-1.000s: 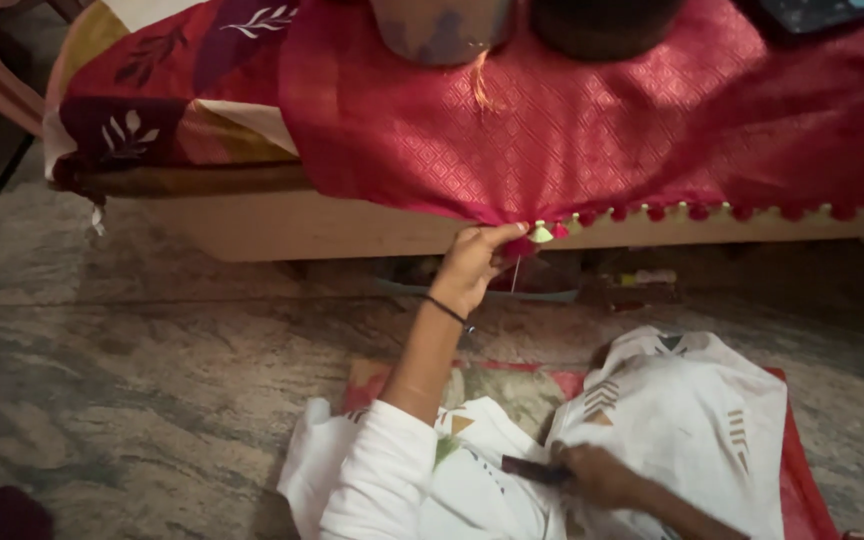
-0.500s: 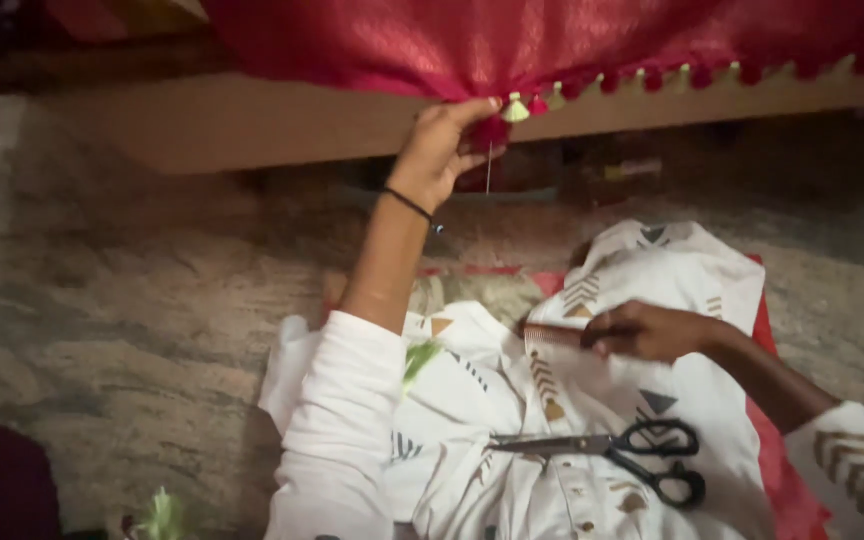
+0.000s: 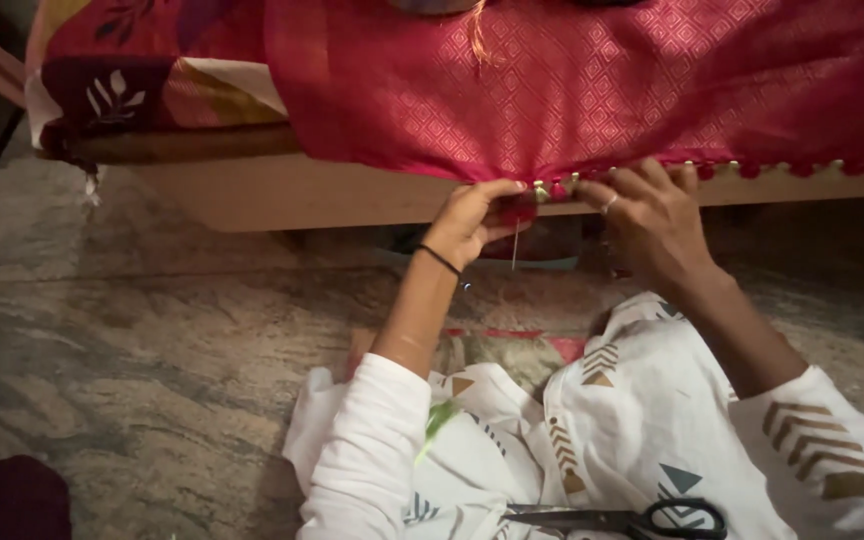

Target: Sewing decorative tassels onto the edge of a red silk fabric.

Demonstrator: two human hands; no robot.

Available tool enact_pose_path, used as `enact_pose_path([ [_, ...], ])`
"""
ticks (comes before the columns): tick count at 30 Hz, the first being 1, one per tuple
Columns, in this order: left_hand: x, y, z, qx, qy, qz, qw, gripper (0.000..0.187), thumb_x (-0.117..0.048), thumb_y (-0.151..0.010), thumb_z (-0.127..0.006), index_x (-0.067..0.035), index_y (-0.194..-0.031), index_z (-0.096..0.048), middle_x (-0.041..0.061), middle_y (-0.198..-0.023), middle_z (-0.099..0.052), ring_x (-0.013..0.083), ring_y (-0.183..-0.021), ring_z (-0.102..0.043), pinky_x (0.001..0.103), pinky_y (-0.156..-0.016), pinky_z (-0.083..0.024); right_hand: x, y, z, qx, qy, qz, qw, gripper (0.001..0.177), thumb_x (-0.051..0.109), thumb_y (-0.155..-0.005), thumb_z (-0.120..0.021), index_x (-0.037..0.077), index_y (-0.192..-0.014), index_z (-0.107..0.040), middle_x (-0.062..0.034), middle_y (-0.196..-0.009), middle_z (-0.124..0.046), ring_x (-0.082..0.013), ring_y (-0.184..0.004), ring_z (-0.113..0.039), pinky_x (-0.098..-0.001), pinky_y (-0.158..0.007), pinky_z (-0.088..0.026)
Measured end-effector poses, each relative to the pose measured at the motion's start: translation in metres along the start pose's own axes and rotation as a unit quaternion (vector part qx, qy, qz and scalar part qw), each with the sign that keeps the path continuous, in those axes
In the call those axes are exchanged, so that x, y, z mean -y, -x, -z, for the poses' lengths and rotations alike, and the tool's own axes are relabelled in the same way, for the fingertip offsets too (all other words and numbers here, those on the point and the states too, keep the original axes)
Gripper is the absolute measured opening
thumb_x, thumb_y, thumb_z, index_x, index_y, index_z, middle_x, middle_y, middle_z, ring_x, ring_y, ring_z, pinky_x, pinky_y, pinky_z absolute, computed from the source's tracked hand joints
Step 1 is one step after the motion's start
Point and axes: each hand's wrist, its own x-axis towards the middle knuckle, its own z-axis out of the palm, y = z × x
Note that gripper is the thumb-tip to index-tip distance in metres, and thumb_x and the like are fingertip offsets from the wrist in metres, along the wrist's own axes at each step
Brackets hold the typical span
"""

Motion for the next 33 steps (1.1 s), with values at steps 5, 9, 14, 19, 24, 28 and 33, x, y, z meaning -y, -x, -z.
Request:
enact_pose_path([
  [5,0.005,-0.006,0.003,0.019,0.006,-0.018,1.0,0.021,-0.013,-0.085,-0.076,0.0,-0.101,-0.075,0.011,-0.098,-0.077,0.0216,-0.084,-0.074,0.042,-0.085,-0.061,0.0,0.002,0.008,0.008,-0.025,0.012,1.0,0.045,0.014,-0.071,-0.072,0.02,-0.116,-0.075,0.001,-0.113,-0.071,-0.0218,-0.109,-0.059,-0.0455,-0.096,-0.036],
  [9,0.0,0.006,-0.007,0.009,0.003,-0.007,1.0,0.02,-0.014,-0.084,-0.074,-0.001,-0.099,-0.073,0.011,-0.094,-0.077,0.0229,-0.082,-0.075,0.043,-0.08,-0.064,-0.009,0.005,-0.004,0.007,-0.046,-0.021,0.999,0.045,0.008,-0.083,-0.072,0.021,-0.126,-0.073,0.0031,-0.121,-0.07,-0.02,-0.115,-0.059,-0.042,-0.101,-0.035],
  [14,0.004,0.003,-0.004,-0.006,0.004,-0.003,1.0,0.022,-0.014,-0.085,-0.073,-0.001,-0.102,-0.074,0.013,-0.095,-0.078,0.0245,-0.084,-0.075,0.041,-0.08,-0.062,-0.013,0.031,-0.015,-0.002,-0.099,-0.01,0.995,0.035,0.012,-0.079,-0.077,0.018,-0.114,-0.074,-0.0008,-0.112,-0.073,-0.0205,-0.107,-0.062,-0.0448,-0.094,-0.038],
  [19,0.009,0.01,-0.007,-0.005,-0.031,-0.075,0.997,0.018,-0.014,-0.087,-0.073,-0.002,-0.1,-0.075,0.007,-0.096,-0.076,0.0139,-0.085,-0.073,0.036,-0.078,-0.06,-0.034,0.057,-0.053,0.186,-0.593,-0.377,0.687,0.039,0.011,-0.092,-0.07,0.008,-0.131,-0.064,-0.0045,-0.109,-0.077,-0.003,-0.087,-0.071,-0.0171,-0.076,-0.056],
  [24,0.019,0.013,-0.009,0.017,-0.132,-0.256,0.957,0.015,-0.011,-0.093,-0.074,0.002,-0.1,-0.08,0.006,-0.096,-0.078,0.0104,-0.084,-0.07,0.026,-0.078,-0.054,-0.041,0.021,-0.046,0.196,-0.733,-0.478,0.443,0.037,0.012,-0.095,-0.067,0.009,-0.132,-0.07,-0.0049,-0.085,-0.069,-0.0036,-0.053,-0.056,-0.0162,-0.045,-0.043],
  [28,0.014,0.023,-0.01,-0.025,-0.225,-0.287,0.931,0.017,-0.013,-0.095,-0.075,0.002,-0.1,-0.081,0.004,-0.093,-0.08,0.0072,-0.081,-0.067,0.025,-0.075,-0.053,-0.043,0.004,-0.026,0.255,-0.71,-0.464,0.464,0.039,0.009,-0.093,-0.064,0.009,-0.131,-0.071,-0.0045,-0.076,-0.07,-0.0029,-0.046,-0.051,-0.0174,-0.038,-0.035],
  [33,0.014,0.024,-0.009,0.036,-0.113,-0.232,0.966,0.019,-0.013,-0.096,-0.072,0.003,-0.102,-0.079,0.006,-0.097,-0.079,0.008,-0.084,-0.069,0.024,-0.079,-0.053,-0.046,0.0,-0.019,0.336,-0.645,-0.404,0.555,0.039,0.007,-0.093,-0.065,0.007,-0.131,-0.072,-0.0055,-0.065,-0.063,-0.0058,-0.044,-0.05,-0.0232,-0.038,-0.039],
])
